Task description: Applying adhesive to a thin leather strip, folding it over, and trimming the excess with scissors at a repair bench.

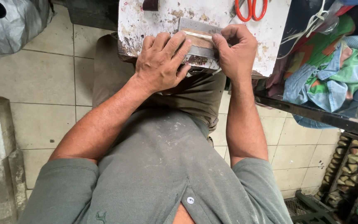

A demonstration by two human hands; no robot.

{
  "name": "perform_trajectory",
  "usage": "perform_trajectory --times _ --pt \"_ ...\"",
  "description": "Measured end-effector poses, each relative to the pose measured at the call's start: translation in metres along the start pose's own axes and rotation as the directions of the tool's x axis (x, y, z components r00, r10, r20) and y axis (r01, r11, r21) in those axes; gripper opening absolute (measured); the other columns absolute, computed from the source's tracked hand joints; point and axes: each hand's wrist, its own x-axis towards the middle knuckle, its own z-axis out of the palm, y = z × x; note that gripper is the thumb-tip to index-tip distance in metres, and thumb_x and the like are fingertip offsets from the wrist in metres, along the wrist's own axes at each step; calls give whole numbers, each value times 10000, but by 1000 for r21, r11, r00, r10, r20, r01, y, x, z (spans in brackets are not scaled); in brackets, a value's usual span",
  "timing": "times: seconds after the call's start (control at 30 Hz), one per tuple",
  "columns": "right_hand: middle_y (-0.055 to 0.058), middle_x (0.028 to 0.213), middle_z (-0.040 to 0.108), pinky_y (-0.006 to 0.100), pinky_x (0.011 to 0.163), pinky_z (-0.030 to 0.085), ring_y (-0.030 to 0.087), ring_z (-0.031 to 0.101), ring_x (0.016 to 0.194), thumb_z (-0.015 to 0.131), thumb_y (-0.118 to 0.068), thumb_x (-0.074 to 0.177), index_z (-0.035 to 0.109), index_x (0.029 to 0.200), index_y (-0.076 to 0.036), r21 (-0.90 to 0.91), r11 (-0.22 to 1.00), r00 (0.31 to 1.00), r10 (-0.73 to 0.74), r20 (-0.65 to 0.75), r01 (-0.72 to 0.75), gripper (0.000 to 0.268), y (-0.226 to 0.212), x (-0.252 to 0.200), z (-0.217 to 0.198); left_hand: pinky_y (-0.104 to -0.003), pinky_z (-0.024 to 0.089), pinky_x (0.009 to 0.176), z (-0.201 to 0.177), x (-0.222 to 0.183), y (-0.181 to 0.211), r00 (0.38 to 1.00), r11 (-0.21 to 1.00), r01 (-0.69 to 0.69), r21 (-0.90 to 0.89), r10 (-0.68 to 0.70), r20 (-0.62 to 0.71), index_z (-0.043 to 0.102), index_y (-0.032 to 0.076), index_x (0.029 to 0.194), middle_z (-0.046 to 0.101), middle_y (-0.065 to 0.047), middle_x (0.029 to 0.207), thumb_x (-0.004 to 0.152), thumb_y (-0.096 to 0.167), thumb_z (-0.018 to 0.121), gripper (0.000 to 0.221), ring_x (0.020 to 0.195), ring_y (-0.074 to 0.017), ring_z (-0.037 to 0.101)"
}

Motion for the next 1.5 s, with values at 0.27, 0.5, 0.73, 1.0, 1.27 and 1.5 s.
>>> perform_trajectory --times 0.27,0.5,0.73,1.0,1.27,1.5 --pt "-7 848 642 259 698 505 114 581 790 789 -76 898 677 907 -101 -20 1000 1000 -12 5 12 115 -3 0 -1 -360 379 696 -1 1 0 1000 1000 6 -5 -6 -16 686 147 1275 587 -49 1335 896 555 768 562 956 -218 554" --pt "-10 834 624 262 680 484 109 556 763 782 -74 906 675 902 -104 -20 999 999 -25 20 25 112 -2 0 -1 -364 387 698 -3 2 1 1000 1000 14 -15 -14 -11 681 142 1270 577 -47 1334 880 548 787 573 964 -221 549" --pt "-11 841 617 257 710 493 113 559 785 780 -39 921 670 898 -98 0 1000 999 -10 41 10 128 -5 3 -3 -366 390 708 -2 1 2 1000 999 25 -31 -25 -1 679 150 1270 571 -37 1324 866 546 808 579 985 -225 544" --pt "-12 795 589 272 681 481 122 544 745 776 -16 870 632 841 -93 -14 999 999 -45 5 46 166 -3 11 -6 -364 379 704 -4 3 2 1000 999 22 -23 -22 8 676 140 1276 565 -18 1321 868 541 818 590 987 -223 529" --pt "51 757 517 307 495 422 162 499 586 725 109 936 553 856 -62 69 980 923 -151 -354 186 256 -11 32 -61 -352 372 718 2 -1 2 998 999 34 -22 -33 54 659 165 1283 524 -26 1299 870 566 812 595 1013 -213 503" --pt "54 802 563 346 775 694 131 607 668 693 -14 1059 559 1024 -84 684 729 999 31 -37 2 156 4 -3 -78 -370 382 729 2 -1 4 990 988 118 -99 -109 87 659 88 1302 461 -104 1352 833 553 863 691 1050 -243 509"
